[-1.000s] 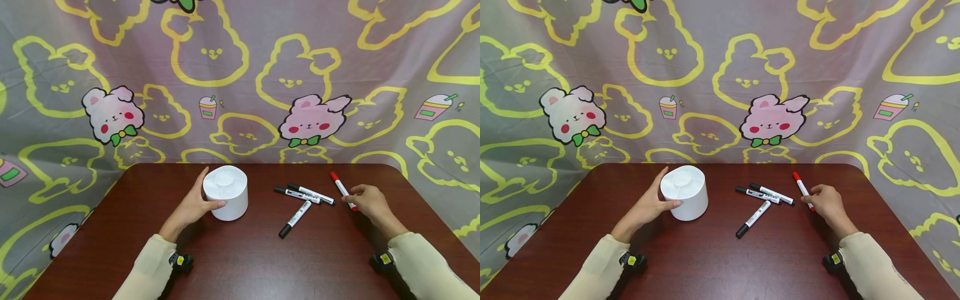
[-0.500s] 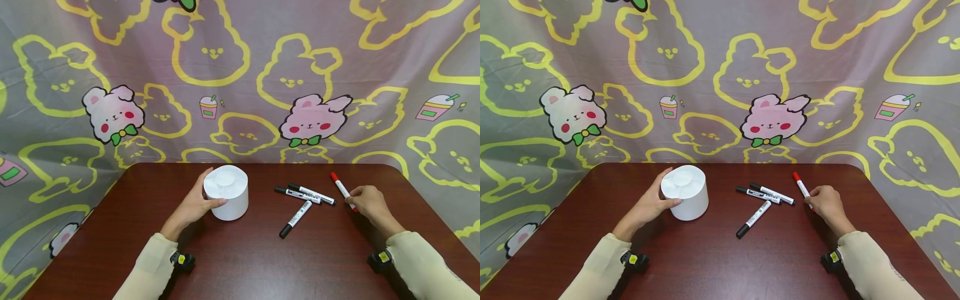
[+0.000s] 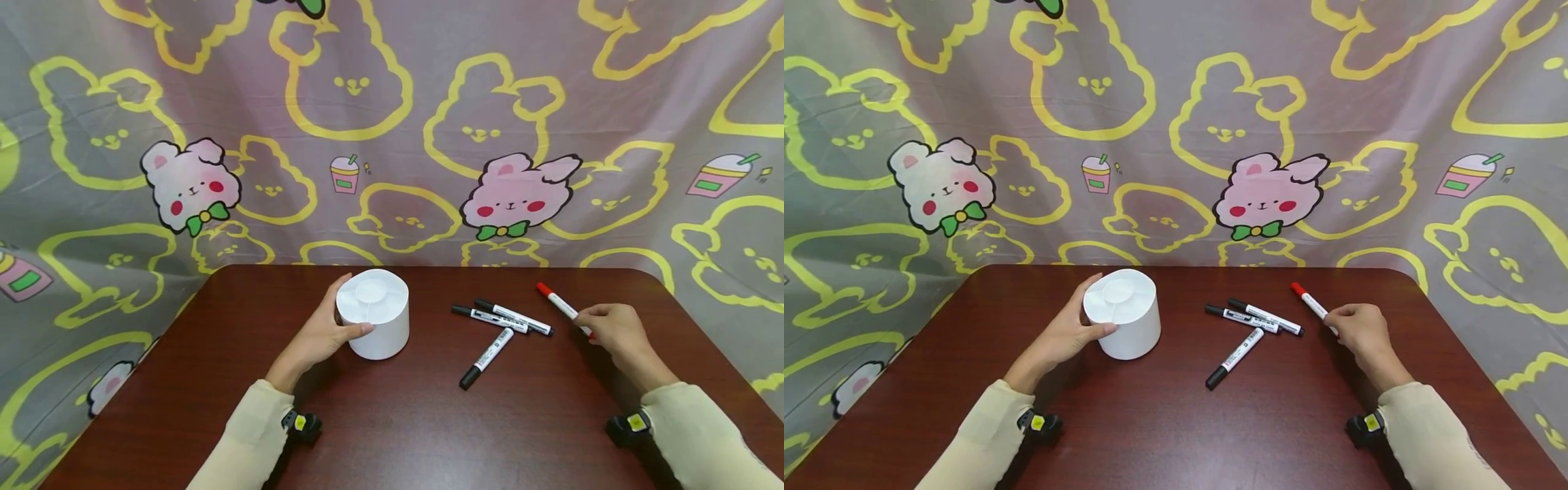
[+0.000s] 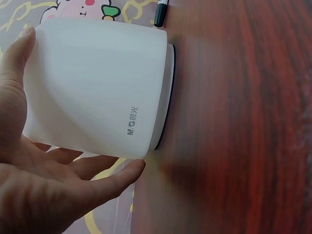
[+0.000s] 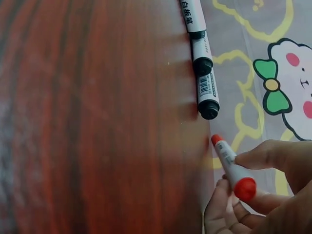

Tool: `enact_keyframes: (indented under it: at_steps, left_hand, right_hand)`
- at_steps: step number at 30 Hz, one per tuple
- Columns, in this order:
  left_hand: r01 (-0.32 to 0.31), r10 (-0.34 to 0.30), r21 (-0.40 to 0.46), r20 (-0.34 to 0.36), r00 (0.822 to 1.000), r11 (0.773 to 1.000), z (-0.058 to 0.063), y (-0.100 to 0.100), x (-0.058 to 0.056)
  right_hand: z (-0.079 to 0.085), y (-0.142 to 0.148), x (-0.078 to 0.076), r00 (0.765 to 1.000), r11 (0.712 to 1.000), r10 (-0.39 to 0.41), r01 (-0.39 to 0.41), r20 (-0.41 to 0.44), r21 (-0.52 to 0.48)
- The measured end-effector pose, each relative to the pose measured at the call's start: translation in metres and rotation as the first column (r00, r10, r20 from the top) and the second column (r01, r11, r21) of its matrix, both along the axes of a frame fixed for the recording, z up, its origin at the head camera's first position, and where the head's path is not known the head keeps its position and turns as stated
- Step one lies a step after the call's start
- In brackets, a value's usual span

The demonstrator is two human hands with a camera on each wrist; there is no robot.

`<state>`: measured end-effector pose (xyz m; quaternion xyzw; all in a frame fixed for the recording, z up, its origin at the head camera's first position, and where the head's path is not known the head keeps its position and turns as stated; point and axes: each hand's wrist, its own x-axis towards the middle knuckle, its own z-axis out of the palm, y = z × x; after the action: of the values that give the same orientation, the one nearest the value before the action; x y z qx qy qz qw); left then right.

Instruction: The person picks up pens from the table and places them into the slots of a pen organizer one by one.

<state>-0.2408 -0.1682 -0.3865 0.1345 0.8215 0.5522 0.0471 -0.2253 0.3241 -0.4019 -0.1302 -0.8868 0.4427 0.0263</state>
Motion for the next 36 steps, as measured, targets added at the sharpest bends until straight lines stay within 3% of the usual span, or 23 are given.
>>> enact_keyframes:
  at_steps: [6, 12, 16, 19, 23, 30, 36]
  left_hand:
    - [-0.002, 0.002, -0.024, -0.005, 1.0, 1.0, 0.0, 0.001, -0.001]
    - [0.004, -0.004, -0.012, -0.001, 1.0, 1.0, 0.0, 0.002, -0.002]
    - [0.007, -0.007, 0.02, 0.002, 1.0, 1.0, 0.0, 0.002, -0.003]
    - [0.009, -0.009, 0.035, 0.004, 1.0, 0.999, 0.0, 0.001, -0.003]
    - [0.018, -0.018, 0.04, 0.003, 1.0, 0.999, 0.0, 0.001, -0.003]
    - [0.021, -0.021, 0.039, 0.001, 1.0, 0.999, -0.001, 0.0, -0.003]
    - [0.013, -0.014, 0.028, 0.008, 1.0, 1.0, 0.0, -0.001, -0.002]
  right_hand:
    - [0.001, 0.002, 0.001, 0.998, 0.987, -0.039, 0.031, -0.051, -0.158]
    - [0.005, -0.003, 0.003, 0.99, 0.956, -0.059, 0.019, -0.131, -0.292]
    - [0.011, -0.012, 0.005, 0.975, 0.882, -0.032, -0.076, -0.222, -0.465]
    - [0.018, -0.024, 0.006, 0.957, 0.789, -0.002, -0.176, -0.289, -0.588]
    - [0.028, -0.044, 0.009, 0.936, 0.718, 0.045, -0.274, -0.349, -0.64]
    - [0.044, -0.078, 0.011, 0.908, 0.638, 0.117, -0.379, -0.401, -0.67]
    - [0.057, -0.102, 0.011, 0.906, 0.627, 0.143, -0.395, -0.399, -0.672]
